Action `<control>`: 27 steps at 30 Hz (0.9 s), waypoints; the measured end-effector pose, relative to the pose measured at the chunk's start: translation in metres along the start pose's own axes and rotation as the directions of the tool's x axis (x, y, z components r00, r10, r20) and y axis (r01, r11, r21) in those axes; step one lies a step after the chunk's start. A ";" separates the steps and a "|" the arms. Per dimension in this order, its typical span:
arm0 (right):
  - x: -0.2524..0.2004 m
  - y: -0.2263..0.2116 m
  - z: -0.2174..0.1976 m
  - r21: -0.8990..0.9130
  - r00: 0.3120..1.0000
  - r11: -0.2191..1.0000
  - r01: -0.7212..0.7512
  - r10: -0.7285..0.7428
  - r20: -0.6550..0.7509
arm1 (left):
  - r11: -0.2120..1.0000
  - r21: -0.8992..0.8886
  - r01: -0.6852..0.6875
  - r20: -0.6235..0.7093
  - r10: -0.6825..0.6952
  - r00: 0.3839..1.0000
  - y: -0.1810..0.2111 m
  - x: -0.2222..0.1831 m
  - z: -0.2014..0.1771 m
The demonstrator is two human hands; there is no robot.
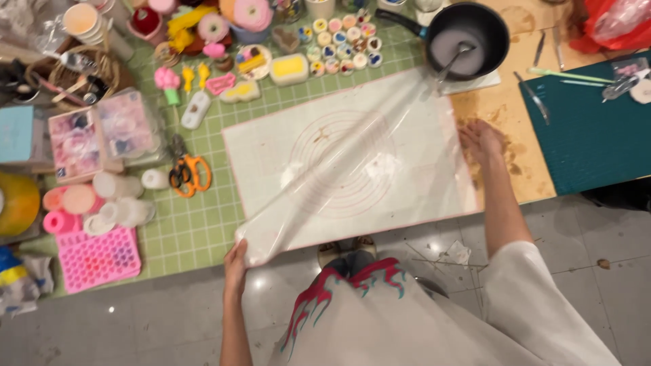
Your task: Clean and prepare a silicone workshop mat by scraping off residue and organizing materials.
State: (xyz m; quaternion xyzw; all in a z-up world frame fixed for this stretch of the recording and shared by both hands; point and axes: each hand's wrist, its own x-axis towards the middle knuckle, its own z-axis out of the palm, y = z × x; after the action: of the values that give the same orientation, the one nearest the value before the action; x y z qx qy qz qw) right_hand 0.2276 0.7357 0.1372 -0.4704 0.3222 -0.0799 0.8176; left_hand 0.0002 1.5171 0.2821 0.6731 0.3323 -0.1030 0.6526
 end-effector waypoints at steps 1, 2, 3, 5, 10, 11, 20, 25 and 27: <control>0.013 0.000 0.008 0.001 1.000 1.000 0.005 -0.005 -0.006 | 1.000 0.002 -0.001 0.007 0.001 1.000 0.007 -0.006 0.005; 0.026 0.001 0.018 0.209 0.995 0.973 -0.099 0.101 0.000 | 1.000 0.019 0.008 -0.022 -0.008 1.000 0.014 -0.013 0.008; 0.039 0.003 0.029 0.406 0.979 0.892 -0.196 0.202 0.028 | 0.999 0.035 0.017 -0.052 -0.016 0.999 0.021 -0.020 0.011; 0.065 -0.001 0.040 0.502 0.974 0.838 -0.216 0.221 0.049 | 1.000 0.027 0.004 -0.083 -0.002 0.997 0.022 -0.021 0.014; 0.102 -0.008 0.071 0.576 0.929 0.750 -0.325 0.367 0.046 | 1.000 0.004 0.009 -0.162 -0.008 0.987 0.031 -0.032 0.014; 0.106 -0.013 0.075 0.534 0.899 0.760 -0.371 0.438 0.002 | 0.999 -0.033 0.001 -0.144 -0.006 0.990 0.032 -0.034 0.014; 0.101 -0.044 0.092 0.468 0.749 0.694 -0.547 0.655 -0.095 | 0.993 -0.100 0.065 -0.140 -0.079 0.987 -0.008 -0.051 0.020; 0.116 -0.040 0.088 0.422 0.753 0.717 -0.555 0.648 -0.111 | 0.996 -0.080 0.045 -0.193 -0.060 0.979 -0.046 -0.055 -0.005; 0.136 -0.029 0.080 0.382 0.804 0.763 -0.521 0.590 -0.082 | 0.994 -0.094 0.050 -0.204 -0.069 0.977 -0.057 -0.065 -0.027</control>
State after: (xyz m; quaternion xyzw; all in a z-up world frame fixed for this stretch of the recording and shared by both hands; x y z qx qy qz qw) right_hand 0.3869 0.7186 0.1274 -0.1941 0.5077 0.0663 0.8367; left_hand -0.0896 1.5179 0.2766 0.6404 0.4227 -0.0372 0.6402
